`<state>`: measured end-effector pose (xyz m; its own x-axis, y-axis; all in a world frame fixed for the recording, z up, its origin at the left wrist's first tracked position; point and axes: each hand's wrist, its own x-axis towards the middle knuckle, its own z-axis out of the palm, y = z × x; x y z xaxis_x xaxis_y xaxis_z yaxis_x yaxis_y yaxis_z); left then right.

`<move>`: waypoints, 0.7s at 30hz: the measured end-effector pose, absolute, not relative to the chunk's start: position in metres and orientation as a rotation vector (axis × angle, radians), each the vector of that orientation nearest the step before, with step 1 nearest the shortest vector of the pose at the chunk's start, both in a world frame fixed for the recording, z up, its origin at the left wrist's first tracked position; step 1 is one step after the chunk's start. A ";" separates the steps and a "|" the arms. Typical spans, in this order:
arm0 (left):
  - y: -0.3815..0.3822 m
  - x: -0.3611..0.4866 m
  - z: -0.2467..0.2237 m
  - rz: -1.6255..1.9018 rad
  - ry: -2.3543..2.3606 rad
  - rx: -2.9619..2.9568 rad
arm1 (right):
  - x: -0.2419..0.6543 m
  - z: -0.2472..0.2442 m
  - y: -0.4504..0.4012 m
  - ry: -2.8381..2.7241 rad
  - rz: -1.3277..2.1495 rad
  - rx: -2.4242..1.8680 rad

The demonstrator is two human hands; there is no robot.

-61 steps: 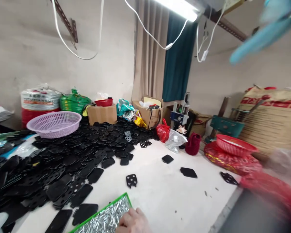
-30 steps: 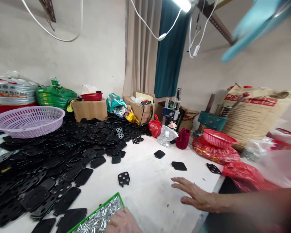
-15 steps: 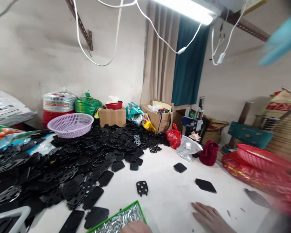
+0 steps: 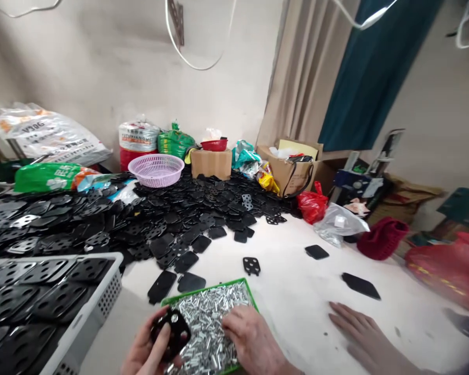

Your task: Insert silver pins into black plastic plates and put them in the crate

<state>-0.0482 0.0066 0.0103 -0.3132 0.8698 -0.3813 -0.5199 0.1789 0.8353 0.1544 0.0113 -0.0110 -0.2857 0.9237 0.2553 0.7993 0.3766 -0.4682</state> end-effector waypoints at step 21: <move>-0.001 -0.023 0.034 1.397 0.955 0.448 | 0.227 0.005 0.016 -1.855 0.469 -1.579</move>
<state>-0.0230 -0.0006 0.0339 -0.1019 0.9498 -0.2959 -0.6204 0.1719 0.7652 0.2274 0.0163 0.0049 -0.0645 0.9676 0.2440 0.7356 0.2113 -0.6437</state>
